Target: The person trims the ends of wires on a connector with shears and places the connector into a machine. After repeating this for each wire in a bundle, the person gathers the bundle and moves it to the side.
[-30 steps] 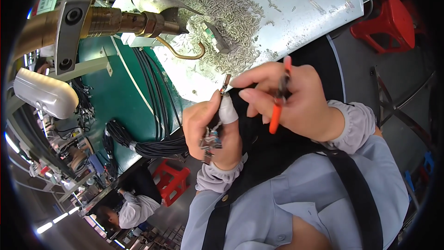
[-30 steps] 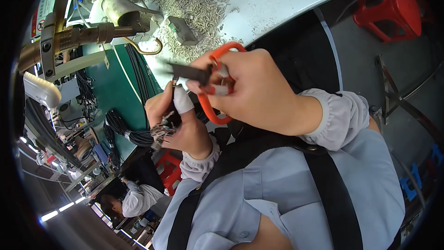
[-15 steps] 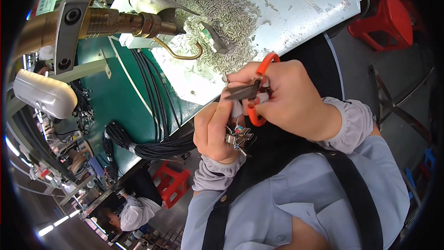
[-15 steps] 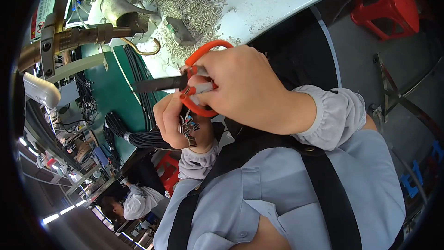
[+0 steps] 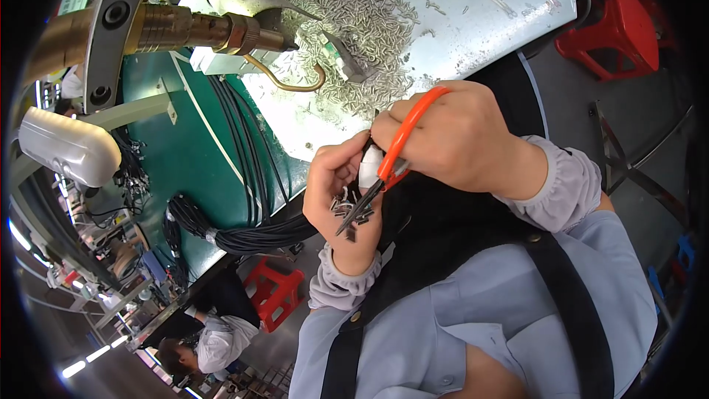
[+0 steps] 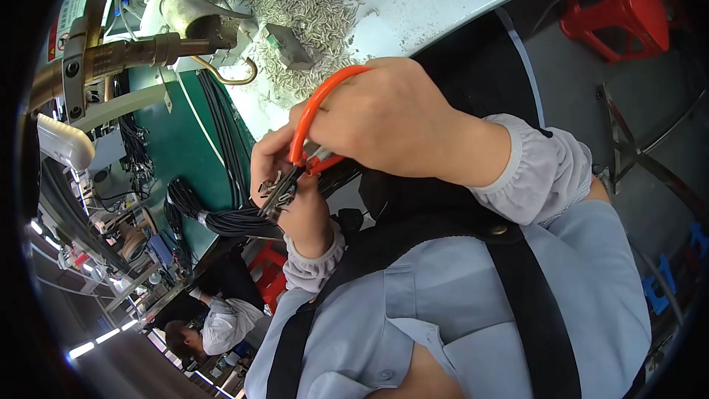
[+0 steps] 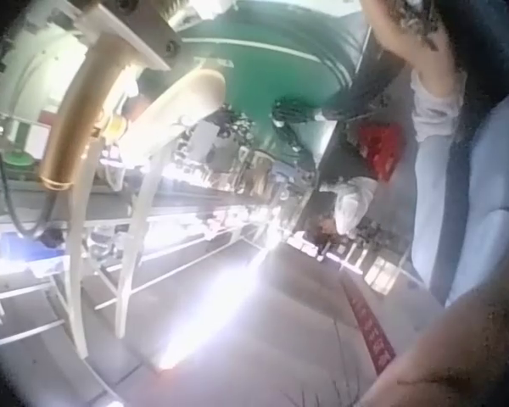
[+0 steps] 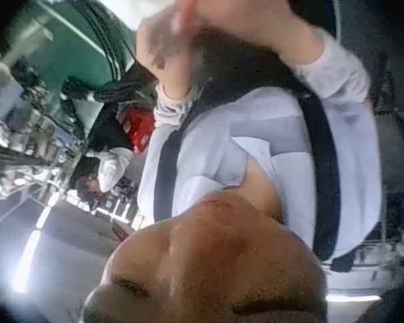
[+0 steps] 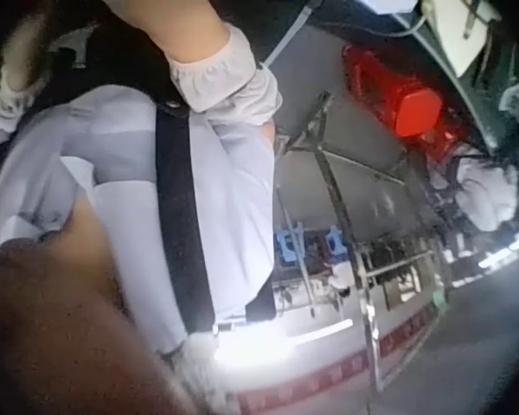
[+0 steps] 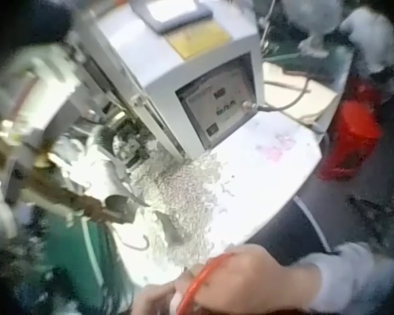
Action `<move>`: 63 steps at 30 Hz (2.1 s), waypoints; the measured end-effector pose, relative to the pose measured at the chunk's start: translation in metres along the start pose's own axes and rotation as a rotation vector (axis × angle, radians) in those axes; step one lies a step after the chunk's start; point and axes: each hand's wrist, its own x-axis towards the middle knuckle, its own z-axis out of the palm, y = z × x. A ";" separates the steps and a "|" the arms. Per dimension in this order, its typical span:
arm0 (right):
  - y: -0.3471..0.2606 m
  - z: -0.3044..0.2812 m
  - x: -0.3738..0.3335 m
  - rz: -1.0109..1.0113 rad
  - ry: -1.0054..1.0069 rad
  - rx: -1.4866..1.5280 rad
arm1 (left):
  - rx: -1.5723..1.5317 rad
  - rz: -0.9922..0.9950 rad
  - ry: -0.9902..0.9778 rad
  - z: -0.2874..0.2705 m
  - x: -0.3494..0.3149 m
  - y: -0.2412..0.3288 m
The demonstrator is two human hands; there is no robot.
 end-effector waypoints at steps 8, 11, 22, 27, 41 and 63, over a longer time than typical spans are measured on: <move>-0.003 -0.006 -0.017 0.365 -0.249 0.831 | -0.325 -0.400 0.037 -0.008 0.006 0.010; -0.003 -0.011 -0.017 0.416 -0.213 0.486 | -0.412 -0.382 0.041 -0.009 0.006 0.013; -0.004 -0.004 -0.021 0.451 -0.162 -0.040 | -0.422 -0.284 0.092 -0.001 0.001 0.016; 0.005 0.003 -0.025 0.509 -0.055 0.310 | -0.436 -0.305 0.060 -0.003 0.003 0.016; 0.005 -0.036 -0.051 0.601 0.794 0.683 | -0.892 -0.122 0.309 -0.071 0.006 0.012; -0.103 0.010 -0.009 0.698 0.053 1.368 | -0.290 -0.394 -0.146 -0.096 -0.022 0.061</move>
